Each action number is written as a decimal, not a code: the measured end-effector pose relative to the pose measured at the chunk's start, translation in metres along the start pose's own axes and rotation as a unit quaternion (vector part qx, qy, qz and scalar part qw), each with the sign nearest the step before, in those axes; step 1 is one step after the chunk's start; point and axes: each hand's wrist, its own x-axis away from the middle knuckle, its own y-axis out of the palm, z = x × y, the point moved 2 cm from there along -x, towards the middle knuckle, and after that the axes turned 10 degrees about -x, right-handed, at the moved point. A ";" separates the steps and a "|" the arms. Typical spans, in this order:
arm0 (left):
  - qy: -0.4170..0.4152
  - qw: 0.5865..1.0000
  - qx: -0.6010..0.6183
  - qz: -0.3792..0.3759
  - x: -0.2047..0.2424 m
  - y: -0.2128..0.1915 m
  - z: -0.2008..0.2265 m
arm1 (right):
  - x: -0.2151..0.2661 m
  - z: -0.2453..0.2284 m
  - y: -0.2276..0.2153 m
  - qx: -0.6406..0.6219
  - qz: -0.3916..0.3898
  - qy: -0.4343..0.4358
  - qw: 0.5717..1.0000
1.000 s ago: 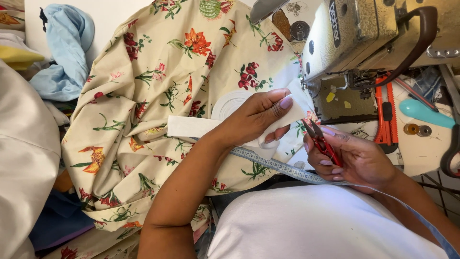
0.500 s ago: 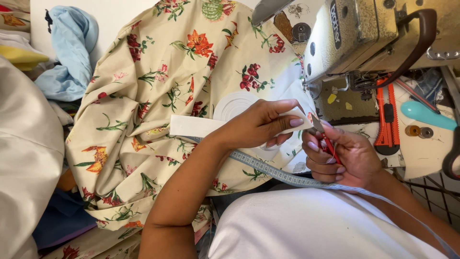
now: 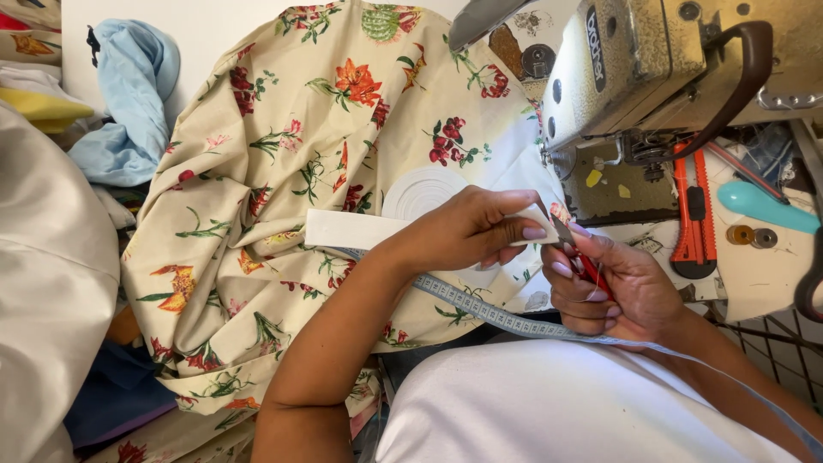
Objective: Measuring fabric with a tape measure and cutting it with scissors to prepare for sewing.
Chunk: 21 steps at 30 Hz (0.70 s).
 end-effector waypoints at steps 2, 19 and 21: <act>-0.003 1.000 -0.009 -0.005 0.000 0.001 -0.004 | 0.000 -0.001 -0.007 0.003 -0.002 0.007 1.000; 0.055 0.997 -0.046 -0.009 -0.001 0.002 -0.003 | 0.001 0.002 -0.011 0.019 -0.043 -0.021 0.999; 0.061 0.996 -0.056 -0.015 -0.001 0.001 0.003 | 0.000 0.002 -0.014 0.026 -0.019 -0.022 0.999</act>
